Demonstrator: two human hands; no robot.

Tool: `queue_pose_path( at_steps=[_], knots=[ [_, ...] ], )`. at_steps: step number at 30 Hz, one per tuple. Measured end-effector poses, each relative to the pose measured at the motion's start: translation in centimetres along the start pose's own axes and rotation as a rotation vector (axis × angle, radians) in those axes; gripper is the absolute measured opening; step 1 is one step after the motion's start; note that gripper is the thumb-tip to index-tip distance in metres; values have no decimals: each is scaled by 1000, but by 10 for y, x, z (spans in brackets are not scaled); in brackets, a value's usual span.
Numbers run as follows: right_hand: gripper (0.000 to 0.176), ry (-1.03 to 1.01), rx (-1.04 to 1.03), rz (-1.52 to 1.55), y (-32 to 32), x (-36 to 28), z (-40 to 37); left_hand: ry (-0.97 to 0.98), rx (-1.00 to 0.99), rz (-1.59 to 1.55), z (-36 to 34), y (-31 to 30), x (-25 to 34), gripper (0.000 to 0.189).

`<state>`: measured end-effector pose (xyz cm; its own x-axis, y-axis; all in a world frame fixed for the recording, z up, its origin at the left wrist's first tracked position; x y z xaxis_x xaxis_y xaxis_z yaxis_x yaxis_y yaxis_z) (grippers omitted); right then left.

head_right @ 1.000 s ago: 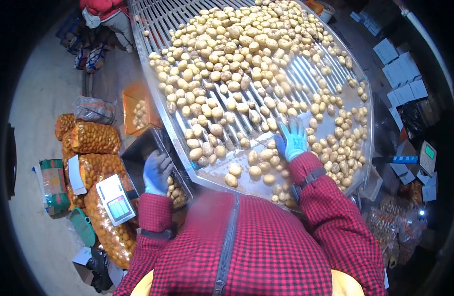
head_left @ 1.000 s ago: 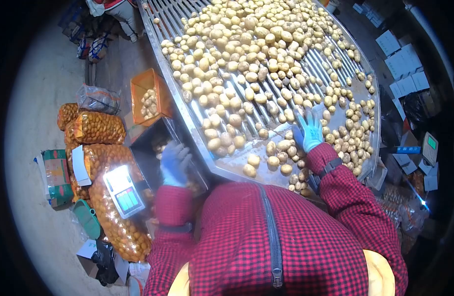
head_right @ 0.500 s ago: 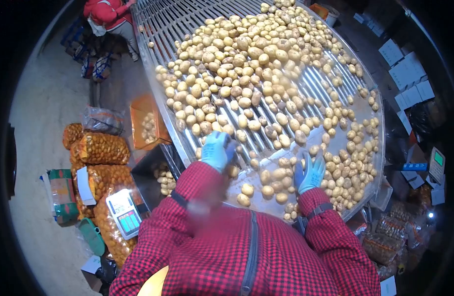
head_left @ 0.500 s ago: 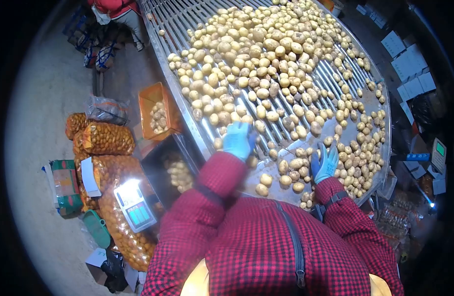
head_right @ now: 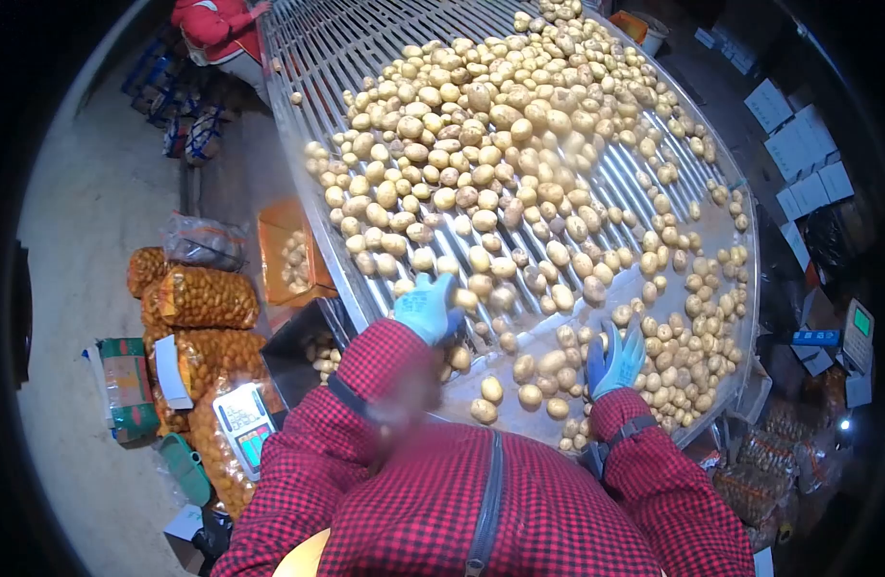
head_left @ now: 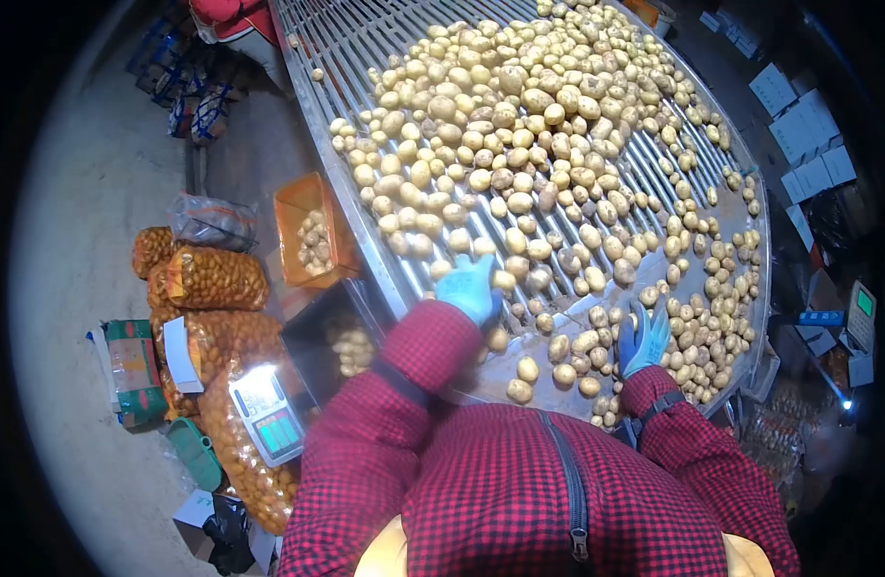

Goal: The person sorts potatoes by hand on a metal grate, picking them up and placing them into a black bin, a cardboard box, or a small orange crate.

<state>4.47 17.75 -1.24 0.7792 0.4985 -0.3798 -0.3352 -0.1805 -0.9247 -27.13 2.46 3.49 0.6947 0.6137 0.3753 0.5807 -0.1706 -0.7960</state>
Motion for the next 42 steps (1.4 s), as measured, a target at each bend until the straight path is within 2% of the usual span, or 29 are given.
queue_pose_path(
  at_steps=[2,5,7,8,9,10,11,14,15,17,19,20,23,25,27,29,31,32,33,35,37,38,40,42],
  knots=[
    [42,18,-11,-25,3,1,-1,131,9,-117,1,2,1,37],
    [42,51,-35,-21,5,4,-1,-7,353,-42,5,-36,-19,31],
    [42,52,-20,-21,1,-1,-3,-108,504,-9,4,-77,-28,32],
    [41,71,-36,-21,1,-1,-3,-86,535,59,10,-87,-33,36],
    [41,90,-51,-20,1,-1,-2,-219,399,163,21,-89,-41,39],
    [39,-18,-17,8,-6,-7,-1,-236,310,267,39,-76,-58,38],
    [39,-16,-17,0,-5,-5,0,-253,219,371,47,-74,-63,38],
    [39,6,-25,2,-4,-5,-2,-185,27,471,63,-65,-67,37],
    [39,10,-22,-7,-4,-3,-4,-298,60,358,58,-69,-66,37],
    [39,7,-1,-18,-2,-3,-1,-285,51,435,60,-67,-64,40],
    [40,-38,16,-11,-4,-5,1,-118,59,363,48,-65,-66,44],
    [40,-39,7,-2,-2,-3,0,4,96,266,26,-76,-56,39],
    [40,7,-23,-11,4,3,-1,73,249,-81,-12,-95,-85,46],
    [39,4,-25,-25,-3,-3,-2,-57,405,-533,-43,-98,-122,46],
    [39,21,-54,-29,0,-1,0,-147,494,-275,-87,-121,-150,56],
    [40,33,-82,-21,5,5,-1,-279,453,-149,-122,-121,-184,55],
    [41,-17,-20,-13,4,4,-1,-339,251,-312,-137,-103,-224,55],
    [41,-11,-24,-22,3,3,-1,-362,257,-236,-139,-71,-278,47],
    [41,-8,-27,-31,2,2,0,-392,233,-305,-140,-71,-285,47],
    [41,20,-50,-36,2,2,1,-449,186,-447,-140,-69,-291,46],
    [41,31,-61,-38,0,0,1,-306,397,-387,-114,-91,-266,37],
    [41,31,-57,-35,-1,-3,1,-216,514,-133,-93,-97,-265,38],
    [41,14,-41,-24,-2,-3,1,-134,559,-104,-55,-133,-208,44],
    [40,-20,-19,-7,-2,-2,2,-36,573,98,-12,-155,-167,50]
  ],
)
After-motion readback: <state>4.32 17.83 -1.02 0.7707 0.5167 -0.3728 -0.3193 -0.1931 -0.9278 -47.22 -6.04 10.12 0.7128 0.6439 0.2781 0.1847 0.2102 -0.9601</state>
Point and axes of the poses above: each hand's wrist, its own z-axis towards the middle knuckle, its own y-axis out of the palm, x = y × z, the point moved 6 cm from there along z, towards the middle knuckle, and after that the axes turned 7 degrees about -x, right-handed, at the moved point
